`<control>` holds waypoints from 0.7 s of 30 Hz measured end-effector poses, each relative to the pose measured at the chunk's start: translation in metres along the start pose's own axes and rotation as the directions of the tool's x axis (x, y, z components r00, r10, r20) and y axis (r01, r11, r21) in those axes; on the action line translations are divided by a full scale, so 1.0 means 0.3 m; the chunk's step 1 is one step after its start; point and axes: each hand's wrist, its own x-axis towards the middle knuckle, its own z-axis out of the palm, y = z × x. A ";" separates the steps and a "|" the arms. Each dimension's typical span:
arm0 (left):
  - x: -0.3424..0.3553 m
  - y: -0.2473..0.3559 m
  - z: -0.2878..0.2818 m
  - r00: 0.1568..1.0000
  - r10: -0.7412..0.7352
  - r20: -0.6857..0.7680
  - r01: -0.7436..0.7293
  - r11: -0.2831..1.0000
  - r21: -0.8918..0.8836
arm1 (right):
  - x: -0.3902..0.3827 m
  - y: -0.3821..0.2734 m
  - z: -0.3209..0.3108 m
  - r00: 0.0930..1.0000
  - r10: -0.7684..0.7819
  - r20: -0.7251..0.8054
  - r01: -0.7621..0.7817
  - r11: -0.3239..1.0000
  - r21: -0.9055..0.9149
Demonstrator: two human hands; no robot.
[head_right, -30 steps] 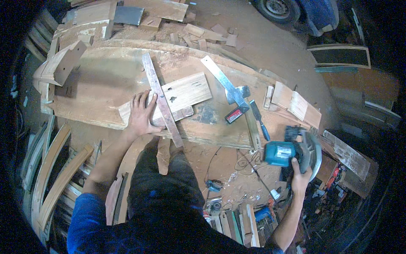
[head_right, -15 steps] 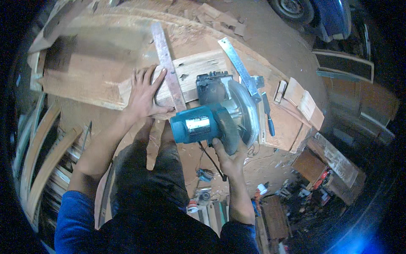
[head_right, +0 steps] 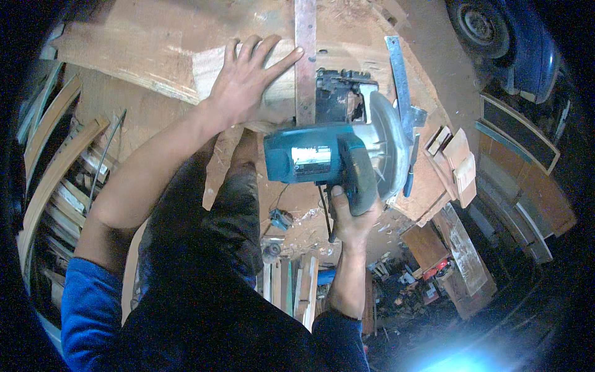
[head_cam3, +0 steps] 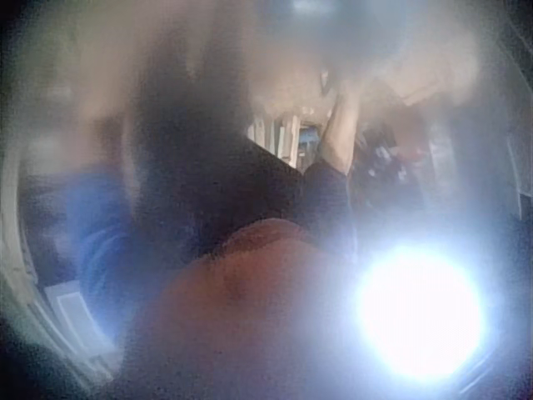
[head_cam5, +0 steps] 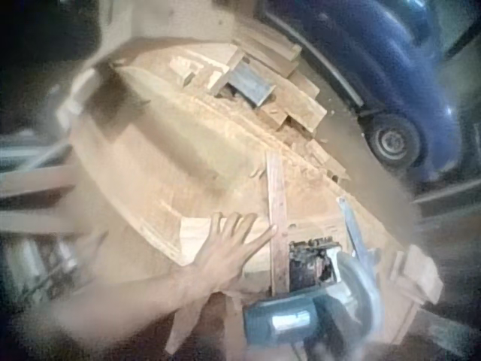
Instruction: The person measures and marks wooden planks with a square ruler and pencil, then uses a circular saw to cut the wood into smaller pieces. The person repeatedly aligns the wood, marks cut lines, and operates the saw to produce multiple cut pieces.
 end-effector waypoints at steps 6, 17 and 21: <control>-0.001 0.022 -0.013 0.997 -0.037 0.070 0.042 0.997 -0.067 | -0.003 -0.018 -0.008 0.994 0.107 0.039 -0.108 0.994 0.026; 0.006 0.002 -0.056 0.997 0.030 0.078 -0.025 0.998 -0.062 | 0.010 -0.019 0.008 0.999 0.038 0.021 -0.039 0.998 0.039; 0.002 0.000 -0.062 0.999 0.024 0.031 -0.018 0.983 -0.181 | 0.004 -0.031 0.001 0.991 0.114 0.065 -0.120 0.988 0.099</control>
